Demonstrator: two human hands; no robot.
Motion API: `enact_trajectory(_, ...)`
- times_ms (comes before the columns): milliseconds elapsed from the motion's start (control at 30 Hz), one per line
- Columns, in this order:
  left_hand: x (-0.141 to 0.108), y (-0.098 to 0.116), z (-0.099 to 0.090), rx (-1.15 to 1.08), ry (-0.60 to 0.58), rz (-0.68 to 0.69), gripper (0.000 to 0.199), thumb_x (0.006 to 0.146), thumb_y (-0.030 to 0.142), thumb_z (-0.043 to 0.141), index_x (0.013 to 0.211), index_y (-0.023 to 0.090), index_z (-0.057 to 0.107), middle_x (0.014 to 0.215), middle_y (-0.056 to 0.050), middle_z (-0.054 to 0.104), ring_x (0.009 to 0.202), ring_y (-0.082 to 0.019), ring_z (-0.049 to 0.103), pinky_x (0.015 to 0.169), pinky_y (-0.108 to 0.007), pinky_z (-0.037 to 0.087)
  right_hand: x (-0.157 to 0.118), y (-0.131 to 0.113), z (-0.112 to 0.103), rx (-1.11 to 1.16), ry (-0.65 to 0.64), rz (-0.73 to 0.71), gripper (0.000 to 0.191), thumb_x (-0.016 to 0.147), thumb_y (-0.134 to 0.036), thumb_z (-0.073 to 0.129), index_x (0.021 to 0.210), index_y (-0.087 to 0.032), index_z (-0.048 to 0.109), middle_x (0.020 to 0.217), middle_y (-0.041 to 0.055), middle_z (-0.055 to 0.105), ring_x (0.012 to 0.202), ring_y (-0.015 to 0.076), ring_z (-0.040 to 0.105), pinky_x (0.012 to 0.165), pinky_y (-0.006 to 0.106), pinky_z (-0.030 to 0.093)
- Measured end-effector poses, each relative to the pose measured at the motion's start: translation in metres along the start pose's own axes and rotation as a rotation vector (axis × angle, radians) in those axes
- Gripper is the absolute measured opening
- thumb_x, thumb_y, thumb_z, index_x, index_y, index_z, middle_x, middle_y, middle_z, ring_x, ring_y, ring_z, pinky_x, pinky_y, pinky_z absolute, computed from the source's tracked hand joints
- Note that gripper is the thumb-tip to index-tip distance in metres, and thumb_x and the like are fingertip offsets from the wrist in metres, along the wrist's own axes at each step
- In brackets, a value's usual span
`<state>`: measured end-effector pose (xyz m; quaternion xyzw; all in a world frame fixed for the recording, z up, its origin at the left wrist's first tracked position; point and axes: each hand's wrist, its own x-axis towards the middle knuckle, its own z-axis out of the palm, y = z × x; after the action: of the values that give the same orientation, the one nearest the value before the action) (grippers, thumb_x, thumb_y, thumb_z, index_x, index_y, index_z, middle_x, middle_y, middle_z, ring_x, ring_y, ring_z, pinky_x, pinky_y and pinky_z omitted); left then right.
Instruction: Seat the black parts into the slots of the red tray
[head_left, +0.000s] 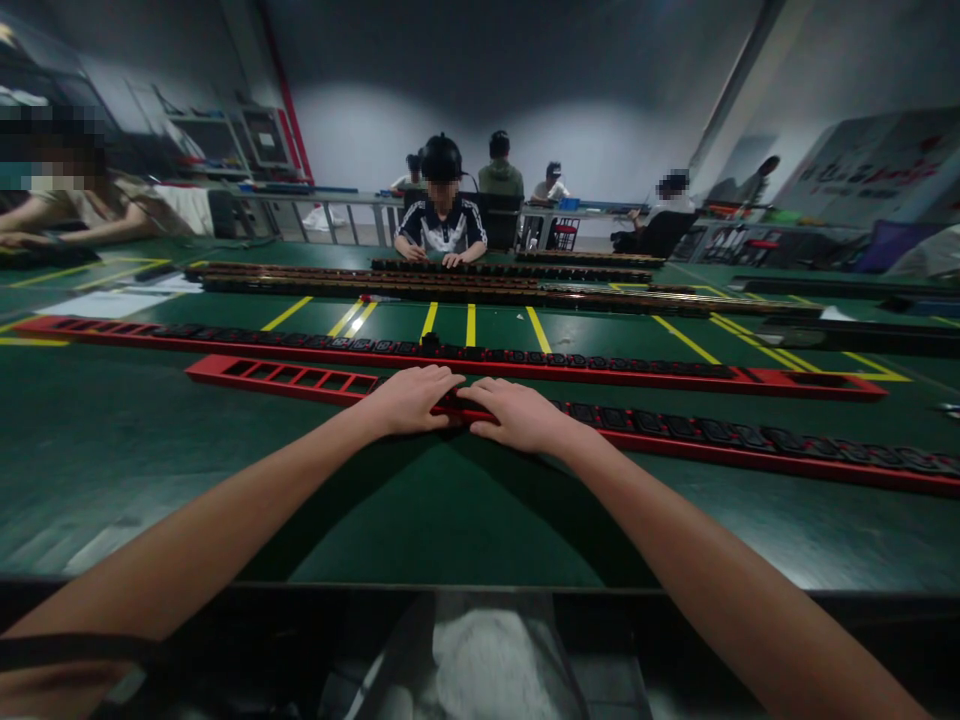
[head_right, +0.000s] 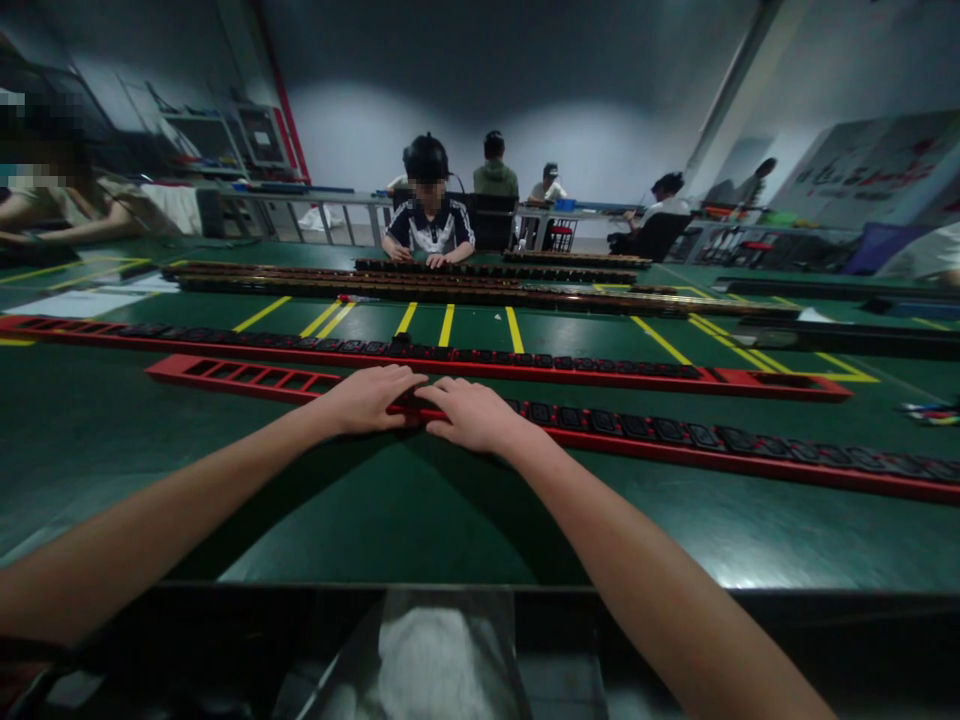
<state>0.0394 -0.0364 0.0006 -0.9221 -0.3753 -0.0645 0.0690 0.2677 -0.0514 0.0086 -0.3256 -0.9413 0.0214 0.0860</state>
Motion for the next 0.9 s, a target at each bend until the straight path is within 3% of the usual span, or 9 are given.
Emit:
enact_trajectory(367, 0.006, 0.01, 0.005, 0.052, -0.005, -0.001, 0.034, 0.092, 0.037, 0.058, 0.117, 0.015, 0.056, 0.114, -0.012, 0.065, 0.104, -0.027, 0.061, 0.085, -0.036, 0.047, -0.002, 0.003, -0.002, 0.096, 0.033, 0.02, 0.046, 0.092, -0.026, 0.062, 0.136, -0.019, 0.053, 0.13, 0.0126, 0.061, 0.117, 0.0274, 0.059, 0.096, 0.041, 0.05)
enact_trajectory(767, -0.004, -0.013, -0.009, 0.009, -0.089, -0.039, 0.044, 0.093, 0.051, 0.054, 0.123, 0.019, 0.058, 0.117, -0.01, 0.066, 0.105, -0.027, 0.063, 0.084, -0.034, 0.048, -0.005, 0.01, -0.007, 0.046, -0.022, 0.006, 0.055, 0.093, -0.028, 0.061, 0.146, -0.022, 0.046, 0.137, 0.0127, 0.056, 0.124, 0.0262, 0.056, 0.103, 0.04, 0.046)
enact_trajectory(900, -0.004, -0.009, -0.006, 0.035, -0.061, -0.033, 0.047, 0.093, 0.048, 0.054, 0.128, 0.017, 0.055, 0.119, -0.012, 0.065, 0.11, -0.028, 0.061, 0.089, -0.037, 0.047, -0.003, 0.008, -0.006, 0.04, -0.016, 0.011, 0.06, 0.092, -0.025, 0.062, 0.149, -0.024, 0.043, 0.138, 0.0131, 0.056, 0.123, 0.0263, 0.056, 0.102, 0.04, 0.046)
